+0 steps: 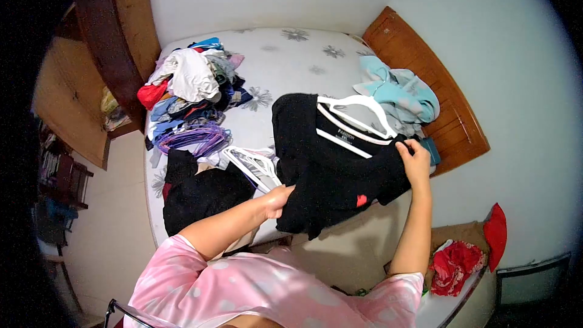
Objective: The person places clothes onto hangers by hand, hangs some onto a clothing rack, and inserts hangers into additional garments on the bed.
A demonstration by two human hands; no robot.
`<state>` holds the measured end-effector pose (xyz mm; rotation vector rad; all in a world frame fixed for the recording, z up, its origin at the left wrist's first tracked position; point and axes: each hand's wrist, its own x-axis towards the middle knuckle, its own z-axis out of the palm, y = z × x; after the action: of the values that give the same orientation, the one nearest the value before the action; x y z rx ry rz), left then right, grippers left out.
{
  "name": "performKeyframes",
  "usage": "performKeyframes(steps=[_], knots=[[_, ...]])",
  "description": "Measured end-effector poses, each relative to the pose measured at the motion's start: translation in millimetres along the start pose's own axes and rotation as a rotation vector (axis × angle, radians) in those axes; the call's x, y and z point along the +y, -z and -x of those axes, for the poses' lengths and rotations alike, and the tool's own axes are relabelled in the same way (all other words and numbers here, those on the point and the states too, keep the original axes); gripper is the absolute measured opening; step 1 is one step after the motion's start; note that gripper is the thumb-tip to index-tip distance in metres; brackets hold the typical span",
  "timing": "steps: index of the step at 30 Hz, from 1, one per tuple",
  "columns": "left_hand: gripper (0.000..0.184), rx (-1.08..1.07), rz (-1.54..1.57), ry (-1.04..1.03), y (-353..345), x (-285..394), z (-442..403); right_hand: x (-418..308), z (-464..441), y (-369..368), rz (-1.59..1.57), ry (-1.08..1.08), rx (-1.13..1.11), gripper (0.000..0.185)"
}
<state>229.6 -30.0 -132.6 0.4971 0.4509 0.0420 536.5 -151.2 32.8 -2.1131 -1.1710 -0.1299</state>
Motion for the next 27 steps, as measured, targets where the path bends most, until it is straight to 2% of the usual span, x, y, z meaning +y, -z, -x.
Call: performKeyframes(steps=[2,3,6,8,10,11,12,13,14,16,17,18,20,21,23,24,27], knots=[[0.051,0.057,0.015,0.11,26,-18,-24,14,8,-6,0.01,-0.061,-0.068,0.027],[0.057,0.172,-0.025,0.119,43,-28,-37,19,11,-14,0.043,-0.056,-0.075,0.027],[0.06,0.425,-0.178,0.128,48,-36,-33,57,23,-59,0.055,-0.073,-0.153,0.028],[0.057,0.489,-0.17,0.162,108,-71,-67,87,28,-98,0.077,-0.045,-0.189,0.027],[0.069,0.635,-0.138,0.187,113,-71,-68,106,30,-133,0.05,-0.079,-0.25,0.027],[0.071,0.663,-0.243,0.195,106,-61,-62,124,32,-153,0.042,-0.091,-0.28,0.028],[0.067,0.724,-0.312,0.169,148,-80,-80,139,29,-172,0.032,-0.099,-0.309,0.029],[0.065,0.786,-0.382,0.147,146,-71,-82,147,26,-186,0.026,-0.115,-0.347,0.03],[0.061,0.924,-0.514,0.042,141,-68,-81,155,22,-199,0.02,-0.13,-0.386,0.031],[0.053,1.093,-0.883,-0.061,215,-89,-117,171,12,-224,-0.05,-0.101,-0.392,0.029],[0.041,1.088,-0.79,-0.431,278,-117,-148,173,5,-232,-0.062,-0.092,-0.412,0.029],[0.034,1.057,-0.806,-0.577,261,-99,-156,176,-1,-239,-0.076,-0.082,-0.432,0.029],[0.026,0.977,-0.708,-0.627,144,-26,-159,188,-11,-256,-0.107,-0.054,-0.474,0.029],[0.024,0.886,-0.587,-0.564,125,-11,-173,190,-13,-262,-0.11,-0.045,-0.496,0.029],[0.024,0.75,-0.368,-0.44,103,11,-202,194,-17,-271,-0.109,-0.023,-0.526,0.029],[0.024,0.715,-0.336,-0.468,107,12,-221,202,-18,-278,-0.128,-0.02,-0.558,0.029],[0.027,0.732,-0.311,-0.38,103,12,-253,220,-20,-288,-0.137,-0.055,-0.6,0.031]])
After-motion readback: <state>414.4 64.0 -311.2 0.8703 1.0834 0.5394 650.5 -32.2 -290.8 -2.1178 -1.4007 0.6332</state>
